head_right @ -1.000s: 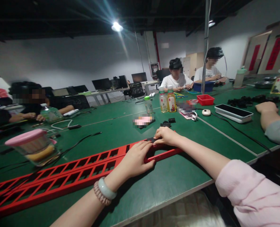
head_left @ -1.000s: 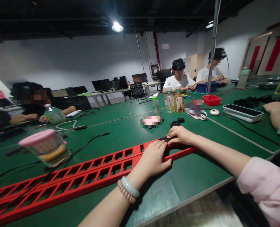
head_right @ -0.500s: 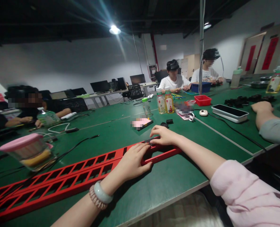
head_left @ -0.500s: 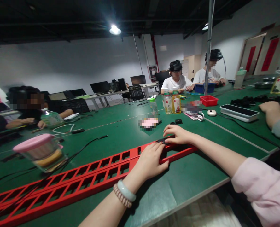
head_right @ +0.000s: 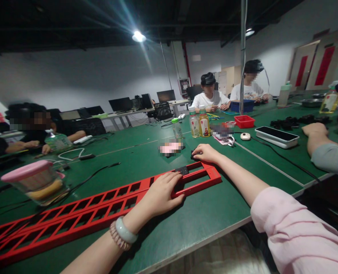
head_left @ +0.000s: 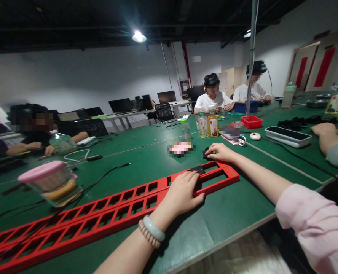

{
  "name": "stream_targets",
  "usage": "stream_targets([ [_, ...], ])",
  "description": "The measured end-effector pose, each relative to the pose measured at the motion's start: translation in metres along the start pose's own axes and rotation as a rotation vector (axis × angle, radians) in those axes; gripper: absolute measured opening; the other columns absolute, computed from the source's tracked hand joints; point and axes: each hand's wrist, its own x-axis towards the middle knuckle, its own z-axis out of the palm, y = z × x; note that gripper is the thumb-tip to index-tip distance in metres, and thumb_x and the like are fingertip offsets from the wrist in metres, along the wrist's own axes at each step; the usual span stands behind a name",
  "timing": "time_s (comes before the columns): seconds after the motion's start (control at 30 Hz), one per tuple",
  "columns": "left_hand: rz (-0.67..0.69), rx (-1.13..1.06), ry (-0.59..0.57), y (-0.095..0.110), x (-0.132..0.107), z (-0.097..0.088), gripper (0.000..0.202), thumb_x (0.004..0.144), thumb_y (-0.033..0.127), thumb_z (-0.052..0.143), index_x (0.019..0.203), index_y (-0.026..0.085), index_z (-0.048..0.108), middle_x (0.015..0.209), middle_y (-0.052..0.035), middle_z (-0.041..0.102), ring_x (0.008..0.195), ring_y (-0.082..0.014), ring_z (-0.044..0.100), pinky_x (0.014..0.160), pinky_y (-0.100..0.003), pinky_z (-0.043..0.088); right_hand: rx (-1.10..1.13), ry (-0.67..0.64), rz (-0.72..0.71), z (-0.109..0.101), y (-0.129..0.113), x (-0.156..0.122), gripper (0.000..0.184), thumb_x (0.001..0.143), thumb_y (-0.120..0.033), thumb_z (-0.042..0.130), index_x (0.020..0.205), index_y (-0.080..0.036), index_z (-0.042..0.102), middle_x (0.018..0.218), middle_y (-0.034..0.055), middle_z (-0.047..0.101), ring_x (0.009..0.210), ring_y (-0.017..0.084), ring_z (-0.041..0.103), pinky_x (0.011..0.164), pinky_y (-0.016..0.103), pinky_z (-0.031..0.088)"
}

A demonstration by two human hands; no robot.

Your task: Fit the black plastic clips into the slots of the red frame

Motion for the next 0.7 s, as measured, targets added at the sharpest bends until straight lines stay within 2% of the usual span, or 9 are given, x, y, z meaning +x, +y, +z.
stream_targets([
  [0.13, -0.001, 0.0, 0.006, 0.0, 0.0, 0.0, 0.051, 0.072, 0.037, 0.056, 0.117, 0.014, 0.047, 0.123, -0.0124, 0.051, 0.114, -0.0259, 0.045, 0.1, -0.041, 0.033, -0.137, -0.078, 0.036, 0.007, -0.004, 0.008, 0.025, 0.071, -0.025, 0.061, 0.095, -0.02, 0.069, 0.092, 0.0069, 0.062, 0.085, 0.018, 0.058, 0.081, 0.028, 0.043],
  [0.27, 0.001, -0.008, 0.008, 0.0, 0.0, -0.001, 0.051, 0.072, 0.037, 0.056, 0.118, 0.014, 0.046, 0.123, -0.0124, 0.051, 0.114, -0.0264, 0.045, 0.1, -0.043, 0.034, -0.24, -0.106, 0.072, 0.01, -0.005, 0.012, 0.024, 0.069, -0.026, 0.062, 0.091, -0.018, 0.07, 0.091, 0.009, 0.062, 0.084, 0.02, 0.058, 0.08, 0.029, 0.043],
  [0.37, 0.001, -0.003, -0.002, 0.001, 0.0, -0.002, 0.051, 0.073, 0.037, 0.055, 0.117, 0.014, 0.047, 0.123, -0.0128, 0.051, 0.113, -0.0265, 0.046, 0.099, -0.043, 0.034, -0.245, -0.117, 0.07, 0.009, -0.006, 0.013, 0.021, 0.067, -0.026, 0.064, 0.085, -0.017, 0.071, 0.089, 0.0095, 0.062, 0.083, 0.021, 0.058, 0.078, 0.028, 0.043],
  [0.53, -0.006, 0.018, -0.005, 0.003, 0.0, -0.002, 0.052, 0.073, 0.038, 0.055, 0.117, 0.013, 0.046, 0.124, -0.0132, 0.05, 0.114, -0.0266, 0.045, 0.099, -0.042, 0.034, -0.231, -0.159, 0.045, 0.012, -0.011, 0.015, 0.012, 0.065, -0.013, 0.061, 0.073, -0.016, 0.069, 0.078, 0.0067, 0.067, 0.078, 0.018, 0.061, 0.071, 0.024, 0.043],
  [0.7, -0.003, 0.021, -0.001, 0.003, -0.001, -0.001, 0.051, 0.073, 0.036, 0.055, 0.117, 0.014, 0.046, 0.124, -0.013, 0.05, 0.114, -0.0265, 0.045, 0.099, -0.042, 0.034, -0.225, -0.156, 0.065, 0.017, -0.013, 0.014, 0.016, 0.066, -0.009, 0.059, 0.077, -0.017, 0.067, 0.078, 0.0054, 0.069, 0.075, 0.017, 0.062, 0.067, 0.022, 0.043],
])
